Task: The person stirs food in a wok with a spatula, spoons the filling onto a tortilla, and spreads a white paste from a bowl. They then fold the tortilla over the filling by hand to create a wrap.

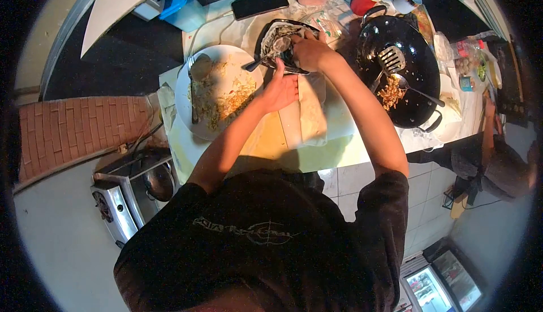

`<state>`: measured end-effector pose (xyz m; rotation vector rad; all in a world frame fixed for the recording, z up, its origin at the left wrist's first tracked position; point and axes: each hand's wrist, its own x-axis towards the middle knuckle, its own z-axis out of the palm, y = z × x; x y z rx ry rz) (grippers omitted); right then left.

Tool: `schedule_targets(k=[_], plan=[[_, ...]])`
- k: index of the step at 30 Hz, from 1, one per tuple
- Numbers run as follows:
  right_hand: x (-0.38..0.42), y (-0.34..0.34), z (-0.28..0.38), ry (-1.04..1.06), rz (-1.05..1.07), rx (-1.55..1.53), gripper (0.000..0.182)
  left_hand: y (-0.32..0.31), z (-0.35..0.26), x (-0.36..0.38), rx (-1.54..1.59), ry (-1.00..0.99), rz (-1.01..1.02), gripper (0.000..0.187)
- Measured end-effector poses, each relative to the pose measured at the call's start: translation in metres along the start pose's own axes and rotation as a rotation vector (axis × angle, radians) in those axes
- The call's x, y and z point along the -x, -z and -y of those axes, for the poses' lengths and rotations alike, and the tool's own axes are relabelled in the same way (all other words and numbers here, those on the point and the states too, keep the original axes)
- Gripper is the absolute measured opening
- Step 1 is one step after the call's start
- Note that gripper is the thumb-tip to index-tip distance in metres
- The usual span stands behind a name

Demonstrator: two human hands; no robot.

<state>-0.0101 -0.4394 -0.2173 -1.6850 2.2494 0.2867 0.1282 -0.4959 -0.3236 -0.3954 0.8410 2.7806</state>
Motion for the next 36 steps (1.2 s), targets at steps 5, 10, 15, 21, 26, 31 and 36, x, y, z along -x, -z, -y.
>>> schedule_targets(k=[5,10,15,21,26,31,36], plan=[[0.057,0.016,-0.003,0.045,-0.253,-0.406,0.034,0.002,0.001,-0.002,-0.035,-0.012,0.027,0.111],[0.136,-0.030,0.050,-0.174,-0.615,-0.479,0.048,0.016,0.005,-0.008,-0.122,-0.012,0.038,0.114],[0.165,-0.077,0.081,-0.321,-0.630,-0.380,0.061,-0.006,-0.002,0.004,-0.056,-0.024,0.049,0.116],[0.167,-0.100,0.086,-0.338,-0.564,-0.167,0.059,-0.007,-0.003,0.004,-0.077,-0.033,0.033,0.114],[0.168,-0.100,0.092,-0.321,-0.615,-0.221,0.051,-0.012,-0.001,0.005,-0.113,-0.052,0.027,0.112],[0.161,-0.096,0.082,-0.352,-0.668,-0.324,0.047,-0.005,0.005,0.005,-0.148,-0.074,-0.003,0.091],[0.126,-0.101,0.054,-0.380,-0.892,-1.002,0.046,0.024,0.018,-0.002,-0.114,-0.058,0.007,0.042]])
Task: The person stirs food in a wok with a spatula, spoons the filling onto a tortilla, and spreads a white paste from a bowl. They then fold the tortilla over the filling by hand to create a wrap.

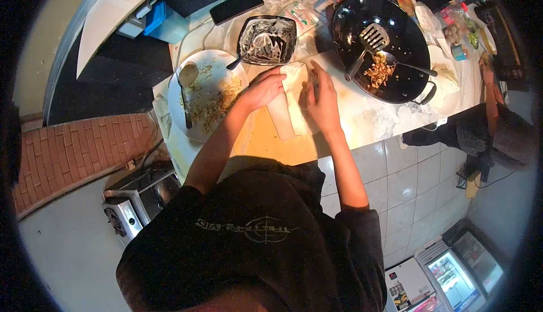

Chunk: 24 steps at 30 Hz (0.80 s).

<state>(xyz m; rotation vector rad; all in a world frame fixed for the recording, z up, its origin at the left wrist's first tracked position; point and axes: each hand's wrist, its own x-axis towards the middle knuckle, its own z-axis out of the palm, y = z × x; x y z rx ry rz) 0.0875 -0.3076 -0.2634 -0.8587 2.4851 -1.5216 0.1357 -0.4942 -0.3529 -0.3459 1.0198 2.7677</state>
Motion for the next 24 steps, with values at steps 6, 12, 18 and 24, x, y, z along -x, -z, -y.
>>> schedule_targets(k=[6,12,18,24], plan=[[-0.028,-0.001,-0.036,-0.203,0.106,-0.344,0.060,-0.027,-0.017,0.021,-0.416,-0.104,0.163,0.061],[-0.029,0.003,-0.049,-0.170,0.143,-0.649,0.064,-0.029,-0.007,0.020,-0.622,-0.202,0.098,0.055],[-0.007,0.013,-0.037,-0.090,0.129,-0.499,0.057,-0.039,-0.017,0.044,-1.017,-0.269,0.055,0.051],[0.016,0.031,-0.028,0.016,0.184,-0.208,0.051,-0.076,-0.018,0.079,-1.355,-0.458,0.062,0.063]])
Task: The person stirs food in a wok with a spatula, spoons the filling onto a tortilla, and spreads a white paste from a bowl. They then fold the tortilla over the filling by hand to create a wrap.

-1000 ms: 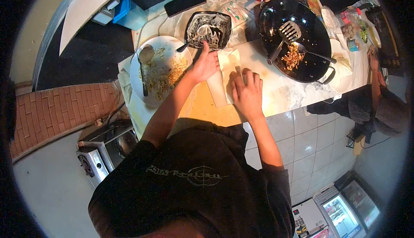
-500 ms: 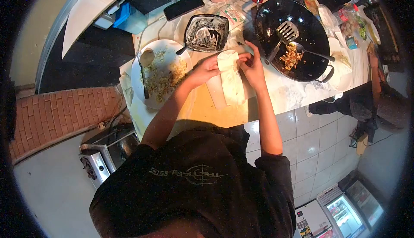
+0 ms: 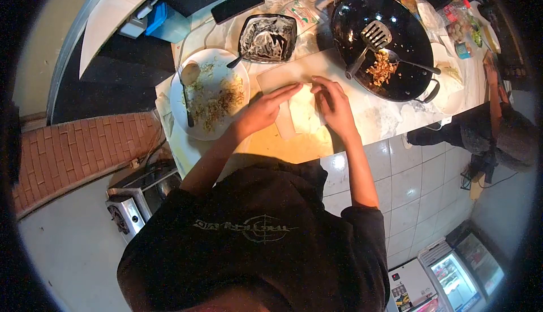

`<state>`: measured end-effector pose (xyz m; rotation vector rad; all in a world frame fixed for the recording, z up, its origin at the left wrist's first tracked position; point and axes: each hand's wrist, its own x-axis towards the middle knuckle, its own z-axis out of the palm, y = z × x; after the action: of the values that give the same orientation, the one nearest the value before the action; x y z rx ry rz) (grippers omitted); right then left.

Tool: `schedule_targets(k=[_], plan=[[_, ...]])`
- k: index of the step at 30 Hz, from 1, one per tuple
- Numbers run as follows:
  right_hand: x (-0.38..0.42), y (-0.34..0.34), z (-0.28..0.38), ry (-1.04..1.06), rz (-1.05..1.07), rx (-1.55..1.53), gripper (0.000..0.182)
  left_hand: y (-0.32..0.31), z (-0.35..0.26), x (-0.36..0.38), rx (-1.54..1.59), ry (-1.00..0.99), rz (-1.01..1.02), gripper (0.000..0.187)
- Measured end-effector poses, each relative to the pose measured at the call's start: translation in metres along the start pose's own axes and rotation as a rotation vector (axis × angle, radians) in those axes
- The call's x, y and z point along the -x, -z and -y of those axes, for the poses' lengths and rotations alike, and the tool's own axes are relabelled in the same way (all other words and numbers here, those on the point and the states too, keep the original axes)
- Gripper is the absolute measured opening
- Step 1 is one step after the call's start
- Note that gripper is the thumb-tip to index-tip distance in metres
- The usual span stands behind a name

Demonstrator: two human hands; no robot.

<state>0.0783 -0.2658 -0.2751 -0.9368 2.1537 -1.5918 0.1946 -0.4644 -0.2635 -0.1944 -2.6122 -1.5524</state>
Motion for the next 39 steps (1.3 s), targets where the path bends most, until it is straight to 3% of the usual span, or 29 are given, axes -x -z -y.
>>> schedule_targets(k=[3,7,9,13,16,21,39], plan=[[0.008,0.008,0.007,0.060,0.067,0.254,0.056,-0.008,0.003,0.008,-0.263,-0.165,0.054,0.067],[0.011,0.004,0.019,0.148,0.038,0.435,0.061,-0.016,0.011,0.016,-0.332,-0.191,0.054,0.061],[0.010,0.001,0.023,0.328,0.108,0.575,0.058,-0.018,0.017,0.018,-0.530,-0.251,0.036,0.057],[0.016,0.005,0.018,0.427,0.204,0.769,0.054,-0.014,0.021,0.025,-0.554,-0.284,0.015,0.053],[0.018,0.009,0.016,0.429,0.206,0.810,0.054,-0.010,0.019,0.028,-0.593,-0.296,0.023,0.050],[0.020,0.003,0.017,0.448,0.189,0.844,0.053,-0.012,0.011,0.020,-0.631,-0.192,-0.161,0.043],[0.028,0.004,0.006,0.498,0.230,0.817,0.044,-0.018,0.022,0.019,-0.643,-0.284,-0.097,0.041]])
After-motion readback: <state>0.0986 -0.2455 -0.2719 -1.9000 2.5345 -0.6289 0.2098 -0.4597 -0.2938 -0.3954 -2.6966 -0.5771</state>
